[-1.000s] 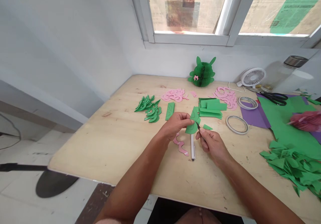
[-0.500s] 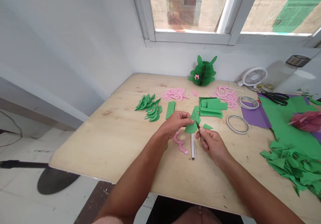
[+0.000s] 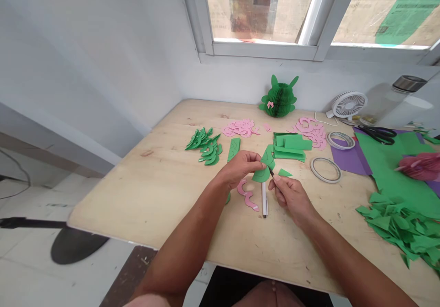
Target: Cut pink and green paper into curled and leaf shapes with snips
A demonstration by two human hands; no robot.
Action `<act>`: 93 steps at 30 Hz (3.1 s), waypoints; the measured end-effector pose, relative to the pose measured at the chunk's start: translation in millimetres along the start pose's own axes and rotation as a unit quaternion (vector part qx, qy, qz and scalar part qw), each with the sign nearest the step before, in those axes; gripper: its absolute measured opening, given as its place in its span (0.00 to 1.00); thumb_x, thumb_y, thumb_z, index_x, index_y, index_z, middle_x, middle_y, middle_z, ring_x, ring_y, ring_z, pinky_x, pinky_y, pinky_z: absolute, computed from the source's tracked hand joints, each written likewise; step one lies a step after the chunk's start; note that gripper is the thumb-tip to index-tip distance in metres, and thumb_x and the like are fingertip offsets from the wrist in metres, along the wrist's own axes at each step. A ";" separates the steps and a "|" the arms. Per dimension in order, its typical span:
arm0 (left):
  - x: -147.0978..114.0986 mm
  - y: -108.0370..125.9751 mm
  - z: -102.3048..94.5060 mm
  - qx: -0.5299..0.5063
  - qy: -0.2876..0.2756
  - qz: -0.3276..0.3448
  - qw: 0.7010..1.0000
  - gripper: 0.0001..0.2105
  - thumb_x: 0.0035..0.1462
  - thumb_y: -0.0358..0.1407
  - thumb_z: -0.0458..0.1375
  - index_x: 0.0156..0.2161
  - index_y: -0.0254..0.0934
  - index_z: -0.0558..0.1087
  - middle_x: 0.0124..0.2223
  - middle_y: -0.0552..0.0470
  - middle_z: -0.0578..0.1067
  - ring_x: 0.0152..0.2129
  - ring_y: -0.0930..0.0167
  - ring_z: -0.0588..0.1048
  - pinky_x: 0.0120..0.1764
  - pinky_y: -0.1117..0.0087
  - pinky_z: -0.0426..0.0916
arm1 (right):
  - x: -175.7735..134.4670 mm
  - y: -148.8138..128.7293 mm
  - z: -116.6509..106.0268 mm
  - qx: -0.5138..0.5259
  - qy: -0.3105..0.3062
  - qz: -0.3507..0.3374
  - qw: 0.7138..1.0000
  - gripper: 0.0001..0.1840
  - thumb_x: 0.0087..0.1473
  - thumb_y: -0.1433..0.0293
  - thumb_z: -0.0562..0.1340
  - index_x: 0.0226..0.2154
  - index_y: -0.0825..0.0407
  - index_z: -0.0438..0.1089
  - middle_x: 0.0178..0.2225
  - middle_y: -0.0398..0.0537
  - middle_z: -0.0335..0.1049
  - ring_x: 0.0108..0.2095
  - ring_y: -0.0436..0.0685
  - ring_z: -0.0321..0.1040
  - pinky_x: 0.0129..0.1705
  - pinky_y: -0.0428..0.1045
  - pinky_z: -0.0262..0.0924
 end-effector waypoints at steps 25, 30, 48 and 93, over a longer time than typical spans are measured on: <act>0.8 -1.7 -1.5 0.000 -0.005 -0.004 1.000 0.08 0.42 0.35 0.59 0.20 0.34 0.65 0.20 0.58 0.64 0.20 0.77 0.61 0.27 0.73 0.54 | 1.1 0.8 0.7 0.020 -0.003 0.005 1.000 0.23 0.51 0.50 0.58 0.23 0.55 0.66 0.11 0.32 0.45 0.13 0.43 0.37 0.17 0.44 0.31; 0.5 -2.3 -1.7 -0.003 -0.006 -0.005 1.000 0.08 0.42 0.35 0.59 0.20 0.34 0.65 0.20 0.58 0.64 0.20 0.77 0.62 0.27 0.73 0.55 | -0.1 0.6 0.4 0.019 -0.009 0.005 1.000 0.23 0.52 0.51 0.57 0.23 0.55 0.66 0.11 0.32 0.44 0.13 0.43 0.36 0.17 0.44 0.30; -0.8 -0.5 -0.6 0.001 0.000 -0.008 1.000 0.09 0.41 0.35 0.59 0.20 0.34 0.64 0.20 0.59 0.62 0.20 0.78 0.60 0.28 0.73 0.54 | -0.5 1.3 -0.2 0.005 -0.002 -0.002 1.000 0.23 0.52 0.51 0.57 0.23 0.54 0.66 0.11 0.32 0.44 0.14 0.44 0.37 0.17 0.45 0.32; 0.5 -7.4 19.6 0.009 -0.001 -0.011 1.000 0.10 0.42 0.38 0.62 0.25 0.33 0.70 0.25 0.54 0.69 0.24 0.74 0.67 0.32 0.71 0.61 | 6.7 -3.1 -16.7 0.000 0.102 -0.049 0.994 0.12 0.43 0.62 0.65 0.26 0.52 0.66 0.16 0.34 0.46 0.16 0.46 0.40 0.18 0.45 0.34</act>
Point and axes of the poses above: each hand's wrist, its own x-axis towards the middle knuckle, its own z-axis out of the palm, y = z × x, the point moved 1 cm from there along x, towards the middle knuckle
